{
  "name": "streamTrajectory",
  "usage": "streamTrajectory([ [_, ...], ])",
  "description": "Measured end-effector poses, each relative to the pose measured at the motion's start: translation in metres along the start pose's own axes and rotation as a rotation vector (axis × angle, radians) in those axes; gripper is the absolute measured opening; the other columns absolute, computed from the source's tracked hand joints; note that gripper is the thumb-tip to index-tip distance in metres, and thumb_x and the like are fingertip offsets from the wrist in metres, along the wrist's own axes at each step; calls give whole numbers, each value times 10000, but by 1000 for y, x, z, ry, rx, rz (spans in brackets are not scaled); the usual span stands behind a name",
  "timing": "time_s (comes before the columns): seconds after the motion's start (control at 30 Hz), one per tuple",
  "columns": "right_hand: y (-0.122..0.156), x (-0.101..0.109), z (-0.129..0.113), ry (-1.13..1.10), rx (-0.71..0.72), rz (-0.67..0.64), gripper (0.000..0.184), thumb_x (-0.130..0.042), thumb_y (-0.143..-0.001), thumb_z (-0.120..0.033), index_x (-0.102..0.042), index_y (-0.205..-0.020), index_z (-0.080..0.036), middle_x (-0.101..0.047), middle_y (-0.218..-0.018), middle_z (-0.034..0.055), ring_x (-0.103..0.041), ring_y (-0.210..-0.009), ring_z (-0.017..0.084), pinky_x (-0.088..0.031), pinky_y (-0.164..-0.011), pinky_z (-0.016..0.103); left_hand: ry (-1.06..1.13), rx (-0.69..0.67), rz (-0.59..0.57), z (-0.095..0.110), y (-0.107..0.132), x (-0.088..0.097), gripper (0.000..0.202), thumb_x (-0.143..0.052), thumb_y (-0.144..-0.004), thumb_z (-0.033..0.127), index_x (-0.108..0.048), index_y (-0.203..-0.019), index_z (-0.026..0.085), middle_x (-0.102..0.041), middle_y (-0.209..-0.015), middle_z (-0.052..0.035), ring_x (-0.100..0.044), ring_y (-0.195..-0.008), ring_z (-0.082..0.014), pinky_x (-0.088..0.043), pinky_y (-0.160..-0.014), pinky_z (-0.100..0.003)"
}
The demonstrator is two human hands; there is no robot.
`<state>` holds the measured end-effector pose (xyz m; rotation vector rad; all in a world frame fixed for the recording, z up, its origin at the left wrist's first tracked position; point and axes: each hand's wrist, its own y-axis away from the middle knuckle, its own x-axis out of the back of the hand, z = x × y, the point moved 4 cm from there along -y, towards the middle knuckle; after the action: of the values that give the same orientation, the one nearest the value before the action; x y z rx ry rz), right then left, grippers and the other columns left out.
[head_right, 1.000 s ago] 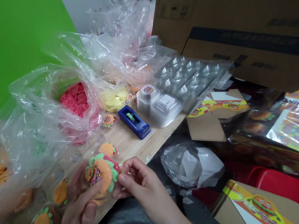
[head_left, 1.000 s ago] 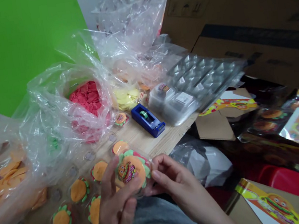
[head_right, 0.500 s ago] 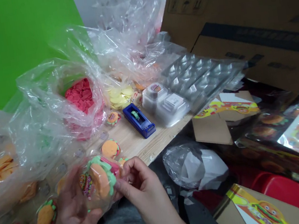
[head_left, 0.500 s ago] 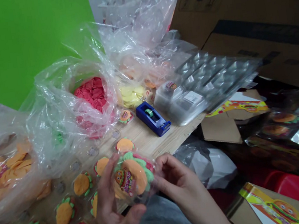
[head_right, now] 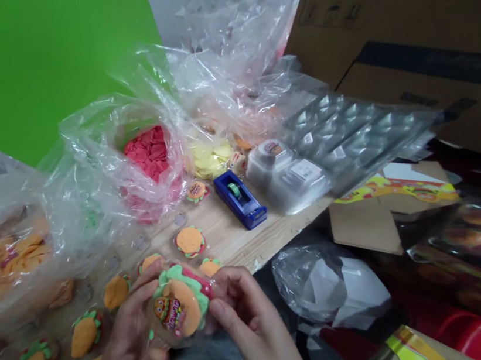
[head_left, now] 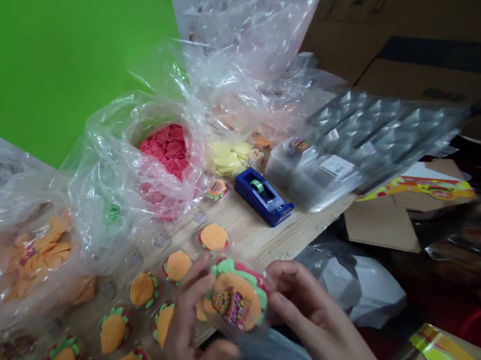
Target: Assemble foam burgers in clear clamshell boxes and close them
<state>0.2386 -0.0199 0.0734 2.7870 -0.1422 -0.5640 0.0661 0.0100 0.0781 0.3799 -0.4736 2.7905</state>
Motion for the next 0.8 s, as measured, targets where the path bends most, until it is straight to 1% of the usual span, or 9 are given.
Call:
streamTrajectory([
  [0.1, 8, 1, 11, 108, -32, -11, 135, -587, -832, -379, -612, -923, -282, -588, -825, -8, -580, -745, 115, -496, -673, 197, 107, 351, 13, 0, -1, 10, 312, -481, -889, 361, -589, -1161, 251, -615, -1165, -74, -593, -1071, -201, -512, -881, -297],
  [0.13, 11, 2, 15, 143, -32, -6, 132, -591, -828, -370, -626, -923, -285, -603, -852, 2, -585, -789, 132, -497, -705, 207, 100, 442, -14, 2, -1, 12, 279, -489, -885, 345, -629, -1104, 244, -642, -1092, -62, -614, -1009, -186, -517, -855, -280],
  [0.2, 17, 4, 24, 193, -37, 1, 133, -597, -821, -356, -643, -924, -285, -620, -895, 17, -587, -861, 158, -492, -759, 221, 56, 540, -131, 6, -1, 13, 230, -520, -862, 341, -690, -976, 236, -649, -1006, -45, -608, -971, -182, -504, -854, -277],
  [0.3, 26, 7, 46, 219, -84, -9, 133, -584, -826, -357, -647, -908, -273, -616, -882, 18, -590, -857, 164, -488, -762, 221, 10, 582, -277, 5, 3, 12, 212, -504, -863, 325, -696, -895, 240, -639, -931, -27, -591, -922, -168, -481, -845, -270],
  [0.47, 42, 11, 86, 261, -167, -110, 170, -563, -834, -376, -652, -878, -239, -600, -813, 20, -592, -796, 162, -486, -735, 227, 25, 730, -452, -18, 26, 5, 229, -454, -877, 301, -661, -893, 202, -642, -901, -28, -591, -883, -158, -450, -818, -255],
  [0.53, 46, 12, 96, 298, -169, -155, 196, -552, -838, -387, -663, -856, -226, -606, -797, 29, -586, -775, 168, -482, -729, 241, 33, 769, -548, -22, 34, 4, 227, -457, -869, 293, -660, -900, 195, -638, -902, -23, -589, -883, -156, -441, -810, -247],
  [0.63, 50, 11, 102, 324, -175, -210, 251, -536, -839, -425, -674, -846, -216, -618, -791, 41, -579, -758, 177, -474, -722, 260, 19, 794, -678, -20, 41, 4, 219, -474, -853, 284, -667, -908, 195, -632, -898, -14, -585, -868, -152, -431, -794, -236],
  [0.7, 50, 10, 102, 313, -188, -231, 289, -529, -835, -461, -673, -841, -211, -612, -782, 41, -572, -750, 174, -465, -709, 257, -11, 775, -682, -18, 42, 4, 240, -468, -858, 315, -672, -897, 196, -625, -884, -15, -580, -854, -152, -429, -783, -233],
  [0.8, 51, 11, 103, 286, -194, -242, 345, -522, -817, -521, -663, -836, -208, -588, -767, 33, -553, -737, 169, -452, -694, 250, -45, 733, -610, -20, 46, -1, 334, -423, -875, 400, -675, -827, 186, -612, -829, -28, -579, -818, -161, -443, -772, -245],
])
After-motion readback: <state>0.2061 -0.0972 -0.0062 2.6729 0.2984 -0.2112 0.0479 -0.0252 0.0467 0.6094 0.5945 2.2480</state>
